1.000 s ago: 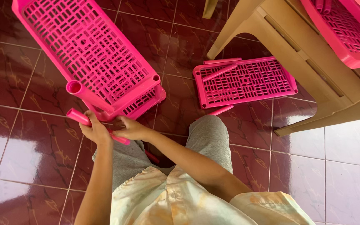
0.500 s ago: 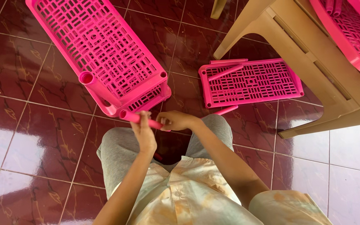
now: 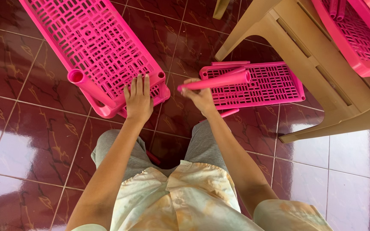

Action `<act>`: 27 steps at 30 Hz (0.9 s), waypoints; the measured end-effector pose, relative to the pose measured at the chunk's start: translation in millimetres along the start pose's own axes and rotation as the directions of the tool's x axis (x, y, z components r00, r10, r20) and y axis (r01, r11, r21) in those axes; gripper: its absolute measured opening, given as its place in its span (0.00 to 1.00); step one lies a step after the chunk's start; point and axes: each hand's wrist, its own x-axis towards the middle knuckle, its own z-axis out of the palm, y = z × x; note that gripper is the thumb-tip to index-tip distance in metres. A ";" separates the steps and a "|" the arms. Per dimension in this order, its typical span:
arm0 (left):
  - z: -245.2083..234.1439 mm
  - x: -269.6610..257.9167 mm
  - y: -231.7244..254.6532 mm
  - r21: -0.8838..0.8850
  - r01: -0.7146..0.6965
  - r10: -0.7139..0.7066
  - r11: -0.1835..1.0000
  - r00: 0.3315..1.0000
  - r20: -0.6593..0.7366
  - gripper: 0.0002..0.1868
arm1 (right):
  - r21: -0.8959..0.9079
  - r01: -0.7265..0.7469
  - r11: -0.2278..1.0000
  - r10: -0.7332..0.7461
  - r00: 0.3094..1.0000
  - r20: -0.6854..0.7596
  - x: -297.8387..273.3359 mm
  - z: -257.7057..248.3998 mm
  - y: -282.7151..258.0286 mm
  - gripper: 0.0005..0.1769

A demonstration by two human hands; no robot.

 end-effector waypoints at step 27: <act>2.5 -31.2 -8.5 -0.188 -0.017 -0.042 0.982 0.951 -0.305 0.25 | -0.105 0.106 0.989 -0.081 0.973 0.216 41.5 43.3 -4.7 0.18</act>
